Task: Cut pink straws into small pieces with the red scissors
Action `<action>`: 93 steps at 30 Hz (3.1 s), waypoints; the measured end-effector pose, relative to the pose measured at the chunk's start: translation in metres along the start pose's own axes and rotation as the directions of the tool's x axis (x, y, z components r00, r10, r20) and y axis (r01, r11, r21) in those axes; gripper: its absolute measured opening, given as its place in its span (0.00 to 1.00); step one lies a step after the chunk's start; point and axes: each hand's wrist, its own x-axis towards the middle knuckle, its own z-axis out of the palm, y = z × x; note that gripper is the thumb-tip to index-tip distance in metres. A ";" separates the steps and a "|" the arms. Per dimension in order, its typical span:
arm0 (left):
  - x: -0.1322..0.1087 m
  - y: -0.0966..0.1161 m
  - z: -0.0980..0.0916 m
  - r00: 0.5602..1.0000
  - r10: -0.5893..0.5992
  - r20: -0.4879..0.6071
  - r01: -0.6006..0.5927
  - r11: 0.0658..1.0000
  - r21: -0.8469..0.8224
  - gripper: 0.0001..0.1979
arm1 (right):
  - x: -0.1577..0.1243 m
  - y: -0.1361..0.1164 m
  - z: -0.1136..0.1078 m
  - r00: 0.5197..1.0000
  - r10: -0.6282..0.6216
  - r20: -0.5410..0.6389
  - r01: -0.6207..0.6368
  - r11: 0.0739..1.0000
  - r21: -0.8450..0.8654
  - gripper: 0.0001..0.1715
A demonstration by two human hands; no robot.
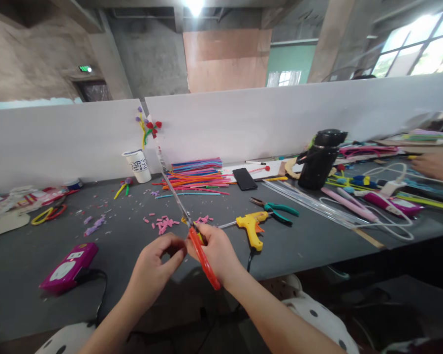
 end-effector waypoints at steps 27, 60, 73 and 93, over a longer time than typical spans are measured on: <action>0.010 0.000 -0.022 0.955 -0.257 -0.148 0.134 0.819 -0.558 0.03 | -0.015 0.006 -0.010 0.970 -0.243 0.029 0.187 0.662 -0.726 0.19; 0.009 0.002 -0.024 0.951 -0.222 -0.216 0.035 0.769 -0.638 0.01 | -0.020 0.024 0.004 0.945 -0.316 0.079 0.195 0.355 -0.915 0.18; 0.009 0.000 -0.027 0.946 -0.214 -0.242 0.021 0.789 -0.614 0.01 | -0.019 0.021 0.003 0.923 -0.377 0.076 0.212 0.334 -0.919 0.16; 0.009 0.000 -0.029 0.945 -0.227 -0.237 0.024 0.768 -0.640 0.01 | -0.018 0.023 0.003 0.931 -0.359 0.063 0.186 0.320 -0.929 0.18</action>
